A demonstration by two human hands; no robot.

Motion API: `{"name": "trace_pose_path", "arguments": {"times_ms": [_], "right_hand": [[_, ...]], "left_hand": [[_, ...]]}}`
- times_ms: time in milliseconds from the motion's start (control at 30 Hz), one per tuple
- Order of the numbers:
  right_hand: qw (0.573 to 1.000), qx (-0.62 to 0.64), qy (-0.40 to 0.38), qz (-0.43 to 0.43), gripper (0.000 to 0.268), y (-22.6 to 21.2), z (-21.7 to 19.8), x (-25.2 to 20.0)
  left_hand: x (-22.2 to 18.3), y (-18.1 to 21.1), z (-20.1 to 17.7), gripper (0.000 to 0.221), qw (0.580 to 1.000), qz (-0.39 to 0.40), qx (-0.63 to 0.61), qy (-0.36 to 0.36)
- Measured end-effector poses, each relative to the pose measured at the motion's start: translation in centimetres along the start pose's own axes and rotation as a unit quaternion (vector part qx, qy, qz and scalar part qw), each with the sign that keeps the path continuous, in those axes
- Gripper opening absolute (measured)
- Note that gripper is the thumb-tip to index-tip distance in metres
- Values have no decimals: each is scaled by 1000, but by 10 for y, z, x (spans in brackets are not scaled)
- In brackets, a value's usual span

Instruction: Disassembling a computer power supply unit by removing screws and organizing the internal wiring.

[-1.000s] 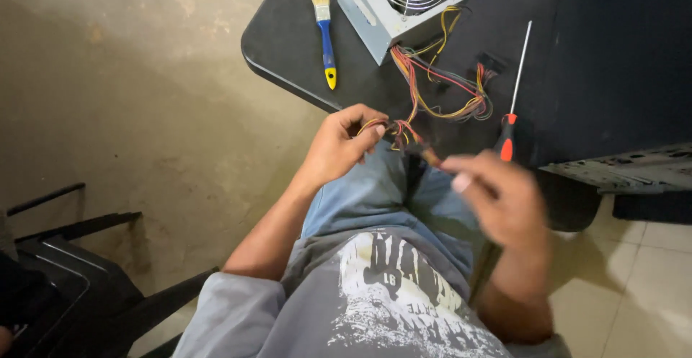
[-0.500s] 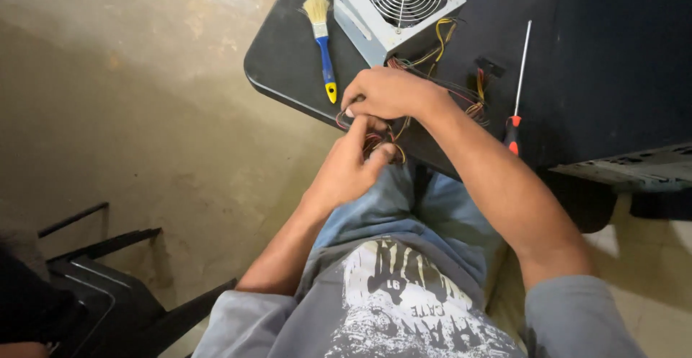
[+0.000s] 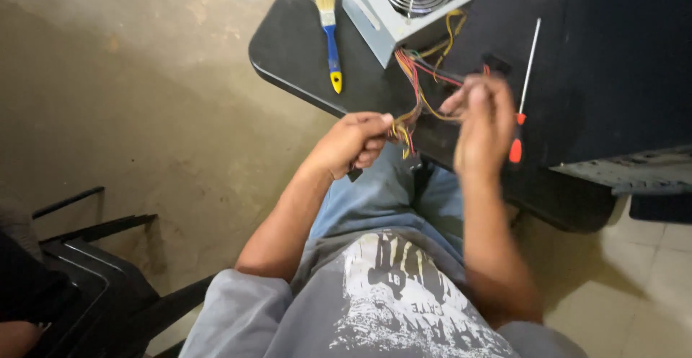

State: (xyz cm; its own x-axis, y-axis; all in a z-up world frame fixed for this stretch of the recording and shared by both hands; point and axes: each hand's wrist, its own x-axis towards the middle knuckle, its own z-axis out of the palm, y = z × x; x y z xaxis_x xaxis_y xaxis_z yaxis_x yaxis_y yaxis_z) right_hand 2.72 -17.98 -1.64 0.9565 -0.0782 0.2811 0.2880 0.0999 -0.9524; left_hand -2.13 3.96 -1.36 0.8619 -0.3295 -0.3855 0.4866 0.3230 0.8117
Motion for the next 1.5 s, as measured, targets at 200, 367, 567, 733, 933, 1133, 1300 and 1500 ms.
{"name": "trace_pose_path", "arguments": {"times_ms": [200, 367, 567, 733, 933, 1133, 1300, 1500], "right_hand": [[944, 269, 55, 180, 12, -33, 55, -78], [976, -195, -80, 61, 16, 18, 5, -105], [976, -51, -187, -94, 83, 29, 14, -67], [960, 111, -247, 66, 63, 79, 0, -88], [940, 58, -299, 152, 48, 82, -5, -96], [935, -107, -296, 165, 28, 33, 17, -86], [888, -303, -321, 126, 17, 12, -27, -115], [852, -322, -368, 186, 18, -86, -34, -118]], "left_hand": [[18, -15, 2, 24, 986, 8, -162, -46], [3, 0, 4, 23, 988, 43, -145, -43], [-2, 1, 16, 19, 985, 28, -158, -60], [-4, 5, 18, 20, 990, 56, -124, -45], [1, 0, 18, 18, 989, 72, -118, -53], [4, -2, 11, 18, 984, 66, -158, -57], [4, 1, -4, 16, 988, 121, -89, -16], [8, -11, -3, 23, 951, 265, 140, 73]]}}
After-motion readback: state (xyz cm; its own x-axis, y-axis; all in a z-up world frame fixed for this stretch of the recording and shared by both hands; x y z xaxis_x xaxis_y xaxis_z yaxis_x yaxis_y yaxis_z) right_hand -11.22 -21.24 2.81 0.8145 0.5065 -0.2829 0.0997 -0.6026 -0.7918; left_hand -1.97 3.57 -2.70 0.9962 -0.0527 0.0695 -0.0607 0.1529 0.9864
